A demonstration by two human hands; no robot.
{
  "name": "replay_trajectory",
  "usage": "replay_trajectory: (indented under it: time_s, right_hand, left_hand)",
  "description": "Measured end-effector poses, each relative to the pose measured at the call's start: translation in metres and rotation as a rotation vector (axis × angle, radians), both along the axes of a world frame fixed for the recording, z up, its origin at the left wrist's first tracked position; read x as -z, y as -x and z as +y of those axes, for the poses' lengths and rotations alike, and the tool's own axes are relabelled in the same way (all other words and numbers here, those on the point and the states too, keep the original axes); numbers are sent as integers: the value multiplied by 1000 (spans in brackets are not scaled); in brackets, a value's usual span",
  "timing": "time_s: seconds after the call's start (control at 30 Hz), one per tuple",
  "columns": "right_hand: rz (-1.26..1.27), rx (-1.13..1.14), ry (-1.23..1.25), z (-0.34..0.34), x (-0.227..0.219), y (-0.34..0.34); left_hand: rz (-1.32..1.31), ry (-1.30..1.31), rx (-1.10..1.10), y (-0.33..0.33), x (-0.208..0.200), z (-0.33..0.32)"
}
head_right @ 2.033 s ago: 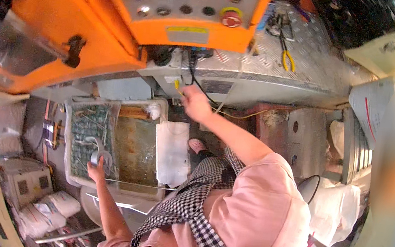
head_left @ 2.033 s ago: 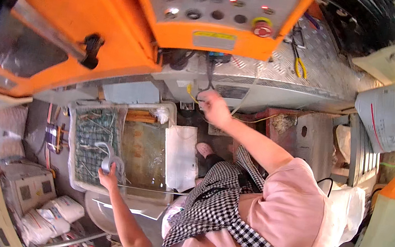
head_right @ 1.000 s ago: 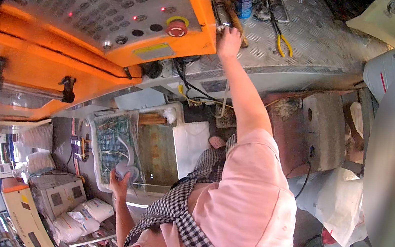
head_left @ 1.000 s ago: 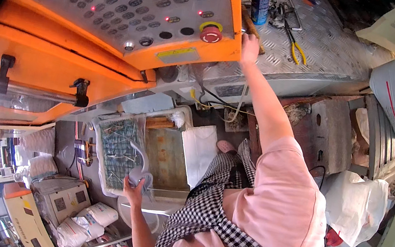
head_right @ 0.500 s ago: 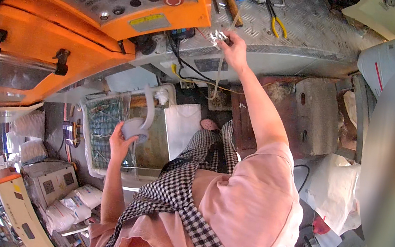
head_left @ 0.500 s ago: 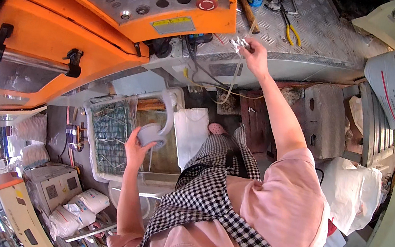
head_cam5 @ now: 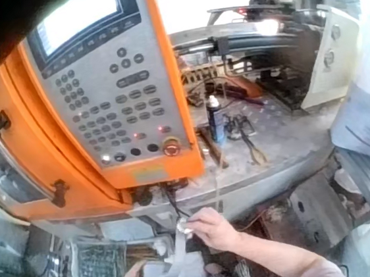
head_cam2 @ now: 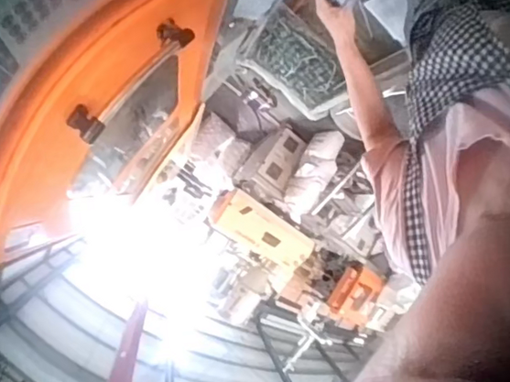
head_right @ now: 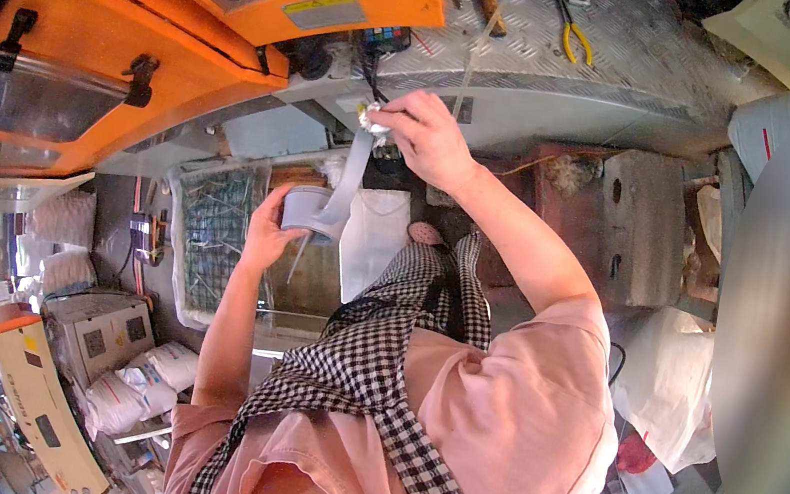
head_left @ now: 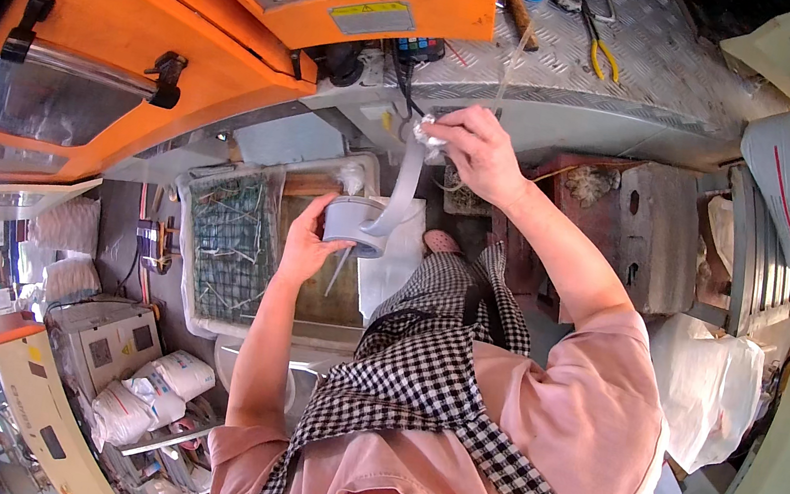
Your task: The person scoops plastic parts from a cooling tank, wipes them with a cloth, and operates machine controls; they then transport bags of raw material using a hand truck and lift them onto a machine shelf.
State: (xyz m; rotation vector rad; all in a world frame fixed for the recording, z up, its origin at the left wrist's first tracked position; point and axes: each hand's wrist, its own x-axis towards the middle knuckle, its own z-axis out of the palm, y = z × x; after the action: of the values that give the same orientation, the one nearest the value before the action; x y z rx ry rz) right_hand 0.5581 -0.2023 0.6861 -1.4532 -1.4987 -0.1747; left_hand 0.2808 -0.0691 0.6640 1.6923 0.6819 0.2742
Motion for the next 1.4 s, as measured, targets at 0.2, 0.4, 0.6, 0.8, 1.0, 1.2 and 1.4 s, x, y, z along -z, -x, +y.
replay_trajectory:
  time_s: [0.2, 0.4, 0.6, 0.8, 1.0, 1.2, 1.4]
  right_hand:
    - [-275, 24, 20, -6, 2, 3]
    - [-345, 74, 31, -4, 8, -5]
    - [-271, 228, -33, -11, 3, -15]
    - [-323, 116, -88, -12, -18, 9]
    - [-406, 175, 24, -3, -6, -2]
    - [-88, 165, -42, 0, -4, -3]
    - [492, -29, 48, 4, -9, 15]
  left_hand:
    - [-67, 141, 41, 4, 1, -6]
    - [-101, 189, 65, 14, 4, -7]
    - [-91, 195, 82, 14, -10, -7]
    - [-245, 454, 20, 17, 1, -11]
    - [-216, 640, -10, 31, 28, -6]
    - [-219, 638, 4, 34, 35, 0]
    - [-188, 596, -161, 35, 48, -1]
